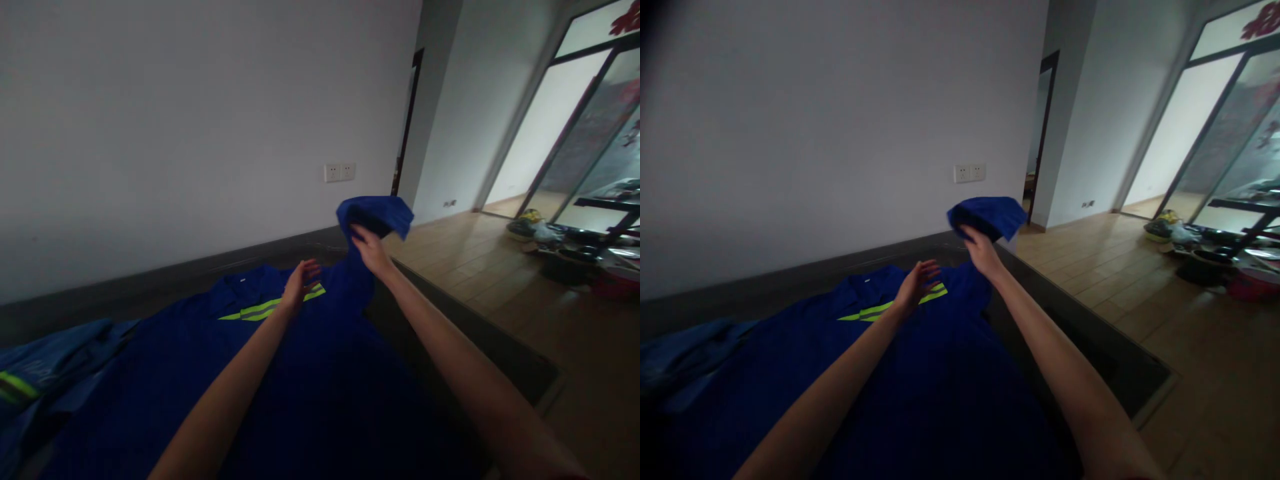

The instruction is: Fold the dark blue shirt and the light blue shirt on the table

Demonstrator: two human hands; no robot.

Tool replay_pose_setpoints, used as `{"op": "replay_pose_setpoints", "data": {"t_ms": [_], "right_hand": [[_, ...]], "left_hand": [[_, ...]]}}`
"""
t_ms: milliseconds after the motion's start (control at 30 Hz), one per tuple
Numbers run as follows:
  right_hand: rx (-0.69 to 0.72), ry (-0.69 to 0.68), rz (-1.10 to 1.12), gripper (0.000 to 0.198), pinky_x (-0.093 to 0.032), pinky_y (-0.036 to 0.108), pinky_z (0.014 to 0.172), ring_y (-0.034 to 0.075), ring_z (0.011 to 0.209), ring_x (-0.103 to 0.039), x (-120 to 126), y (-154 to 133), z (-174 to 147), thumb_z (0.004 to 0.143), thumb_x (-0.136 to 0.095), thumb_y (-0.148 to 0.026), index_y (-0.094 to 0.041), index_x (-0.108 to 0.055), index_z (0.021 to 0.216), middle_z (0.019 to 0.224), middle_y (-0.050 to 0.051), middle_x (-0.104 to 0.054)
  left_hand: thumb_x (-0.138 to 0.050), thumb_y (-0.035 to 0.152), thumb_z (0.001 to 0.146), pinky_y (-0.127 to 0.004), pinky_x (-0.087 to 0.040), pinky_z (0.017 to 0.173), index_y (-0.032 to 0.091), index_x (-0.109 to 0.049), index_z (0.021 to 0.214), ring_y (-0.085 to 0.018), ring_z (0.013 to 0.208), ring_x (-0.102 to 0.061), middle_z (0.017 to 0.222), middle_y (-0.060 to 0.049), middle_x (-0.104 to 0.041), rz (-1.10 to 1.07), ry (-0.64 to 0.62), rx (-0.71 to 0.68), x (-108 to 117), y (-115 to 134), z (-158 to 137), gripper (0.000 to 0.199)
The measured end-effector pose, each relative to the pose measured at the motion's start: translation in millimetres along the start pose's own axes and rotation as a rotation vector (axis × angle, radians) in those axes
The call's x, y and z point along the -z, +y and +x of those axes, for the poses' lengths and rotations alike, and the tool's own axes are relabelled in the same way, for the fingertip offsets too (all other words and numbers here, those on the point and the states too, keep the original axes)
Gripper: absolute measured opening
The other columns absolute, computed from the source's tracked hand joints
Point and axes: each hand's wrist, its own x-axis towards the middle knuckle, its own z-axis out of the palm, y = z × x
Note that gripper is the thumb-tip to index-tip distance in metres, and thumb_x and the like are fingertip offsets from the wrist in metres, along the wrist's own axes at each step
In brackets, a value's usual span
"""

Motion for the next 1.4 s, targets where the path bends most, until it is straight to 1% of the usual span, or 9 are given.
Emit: {"op": "replay_pose_setpoints", "data": {"t_ms": [167,333,567,800,900,1000,1067,1200,1400], "right_hand": [[0.229,-0.803,-0.359,0.043,-0.036,0.044,0.106,0.023,0.122,-0.051,-67,-43,-86,0.086,-0.043,-0.01,-0.025,-0.063,0.12,0.126,0.007,-0.061],[0.254,-1.087,-0.409,0.062,-0.018,0.068,0.105,0.032,0.139,-0.026,-83,-32,-142,0.083,-0.047,-0.012,-0.028,-0.039,0.142,0.15,0.008,-0.034],[0.157,-1.101,-0.344,0.067,-0.007,0.063,0.11,0.026,0.143,-0.016,-82,-24,-143,0.083,-0.047,-0.017,-0.032,-0.03,0.146,0.155,0.004,-0.024],[0.171,-1.1,-0.354,0.063,-0.008,0.063,0.11,0.026,0.142,-0.017,-84,-22,-144,0.085,-0.047,-0.018,-0.031,-0.033,0.145,0.155,0.004,-0.025],[0.173,-1.099,-0.363,0.063,-0.008,0.063,0.11,0.026,0.143,-0.016,-85,-19,-144,0.085,-0.048,-0.019,-0.031,-0.032,0.145,0.155,0.004,-0.025],[0.17,-1.095,-0.369,0.063,-0.008,0.063,0.11,0.026,0.143,-0.016,-87,-18,-145,0.086,-0.048,-0.019,-0.031,-0.032,0.145,0.155,0.004,-0.025],[0.17,-1.091,-0.37,0.063,-0.008,0.063,0.11,0.026,0.143,-0.016,-87,-17,-146,0.086,-0.048,-0.02,-0.032,-0.032,0.145,0.155,0.004,-0.025],[0.179,-1.09,-0.38,0.063,-0.008,0.063,0.11,0.026,0.143,-0.016,-87,-17,-146,0.086,-0.049,-0.019,-0.031,-0.033,0.145,0.154,0.005,-0.026],[0.191,-1.07,-0.387,0.062,-0.011,0.062,0.11,0.026,0.142,-0.019,-86,-17,-146,0.086,-0.049,-0.017,-0.031,-0.034,0.144,0.154,0.005,-0.028]], "left_hand": [[-0.037,0.047,0.094,-0.042,-0.054,0.081,0.018,-0.058,0.111,-0.025,0.099,-0.064,0.117,-0.013,-0.062,-0.105,0.135,0.298,100,42,-52,0.039],[-0.05,0.047,0.088,-0.039,-0.055,0.077,0.021,-0.055,0.118,-0.026,0.106,-0.06,0.125,-0.013,-0.058,0.287,0.306,0.304,163,37,-101,0.04],[-0.054,0.032,0.083,-0.042,-0.036,0.106,0.015,-0.055,0.121,-0.027,0.121,-0.052,0.126,-0.014,-0.058,1.128,0.22,-0.129,153,16,-84,0.042],[-0.051,0.017,0.081,-0.043,-0.041,0.1,0.023,-0.058,0.118,-0.025,0.114,-0.056,0.118,-0.008,-0.064,1.512,0.093,-0.129,132,23,-45,0.038],[-0.049,0.005,0.073,-0.04,-0.035,0.105,0.023,-0.061,0.115,-0.023,0.12,-0.051,0.123,-0.006,-0.061,1.595,-0.231,-0.263,124,34,-35,0.047],[-0.049,-0.001,0.065,-0.032,-0.034,0.106,0.021,-0.057,0.122,-0.019,0.121,-0.051,0.127,-0.006,-0.059,1.546,-0.673,-0.166,119,42,-32,0.062],[-0.051,-0.001,0.063,-0.032,-0.033,0.107,0.022,-0.051,0.13,-0.02,0.126,-0.046,0.135,-0.007,-0.053,1.585,-0.814,-0.071,118,45,-34,0.071],[-0.057,0.004,0.063,-0.041,-0.036,0.102,0.03,-0.04,0.138,-0.028,0.127,-0.044,0.145,-0.009,-0.041,1.779,-0.807,0.072,117,48,-42,0.082],[-0.061,0.005,0.059,-0.046,-0.033,0.099,0.038,-0.048,0.133,-0.032,0.115,-0.05,0.128,-0.008,-0.052,1.815,-0.71,-0.025,128,57,-54,0.083]]}}
